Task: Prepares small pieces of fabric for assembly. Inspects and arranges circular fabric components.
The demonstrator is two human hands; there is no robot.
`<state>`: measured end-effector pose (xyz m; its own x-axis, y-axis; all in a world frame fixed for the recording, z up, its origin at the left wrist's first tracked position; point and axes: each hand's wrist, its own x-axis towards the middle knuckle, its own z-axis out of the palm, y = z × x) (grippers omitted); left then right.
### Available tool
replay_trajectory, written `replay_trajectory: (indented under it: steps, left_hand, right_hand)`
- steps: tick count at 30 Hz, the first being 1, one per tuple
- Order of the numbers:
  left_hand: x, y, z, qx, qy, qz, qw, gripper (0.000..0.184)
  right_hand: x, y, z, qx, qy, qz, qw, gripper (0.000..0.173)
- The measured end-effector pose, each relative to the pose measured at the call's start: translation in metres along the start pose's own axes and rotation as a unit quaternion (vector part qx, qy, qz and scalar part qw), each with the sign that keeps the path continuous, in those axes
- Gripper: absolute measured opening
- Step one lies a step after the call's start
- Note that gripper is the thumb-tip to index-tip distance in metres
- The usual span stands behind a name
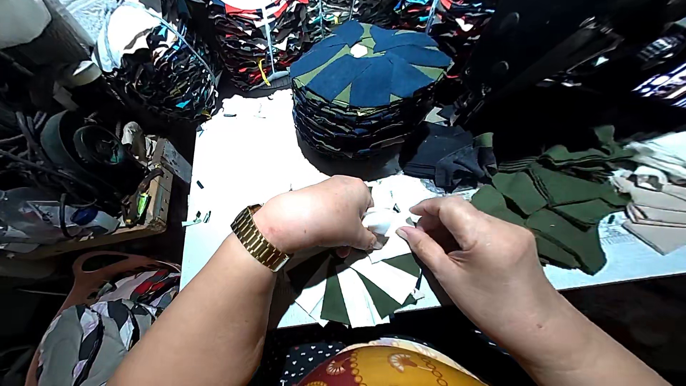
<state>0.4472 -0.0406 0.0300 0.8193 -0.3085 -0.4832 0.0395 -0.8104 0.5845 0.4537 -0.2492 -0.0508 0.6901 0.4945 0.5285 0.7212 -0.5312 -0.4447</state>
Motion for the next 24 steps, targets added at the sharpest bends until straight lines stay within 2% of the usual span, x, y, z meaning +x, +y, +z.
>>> replay_trajectory:
  steps: [4,7,9,12,16,18,20,22,24]
  left_hand:
    - [-0.003,0.001,-0.001,0.038,0.02,0.002,0.999,0.024]
    - [-0.008,-0.002,-0.008,0.009,0.039,0.026,0.999,0.025]
    - [-0.011,-0.004,-0.011,-0.008,0.059,0.036,0.998,0.024]
    - [-0.008,-0.006,-0.01,0.021,0.063,0.023,0.998,0.026]
    - [-0.004,-0.009,-0.006,0.077,0.061,0.048,0.994,0.026]
    - [-0.001,-0.013,-0.006,0.084,0.072,0.063,0.992,0.027]
    - [0.001,-0.016,-0.007,0.034,0.071,0.084,0.993,0.025]
    - [0.0,-0.019,-0.01,-0.069,0.06,0.131,0.987,0.019]
    - [-0.001,-0.022,-0.01,-0.209,0.044,0.187,0.959,0.017]
  right_hand:
    - [0.001,-0.001,-0.004,-0.035,0.003,-0.028,0.999,0.017]
    - [0.002,-0.005,-0.008,0.015,-0.002,-0.084,0.996,0.014]
    - [0.0,-0.006,-0.004,0.037,-0.033,-0.122,0.991,0.02]
    - [-0.006,-0.008,0.005,0.001,-0.067,-0.154,0.986,0.027]
    - [-0.016,-0.025,0.002,-0.076,-0.086,-0.141,0.983,0.027]
    - [-0.02,-0.028,0.0,-0.06,-0.089,-0.118,0.987,0.03]
    - [-0.021,-0.023,-0.007,0.008,-0.097,-0.093,0.991,0.031]
    - [-0.018,-0.011,-0.024,0.061,-0.089,-0.071,0.992,0.028]
    - [-0.013,0.006,-0.047,0.048,-0.069,-0.059,0.995,0.024]
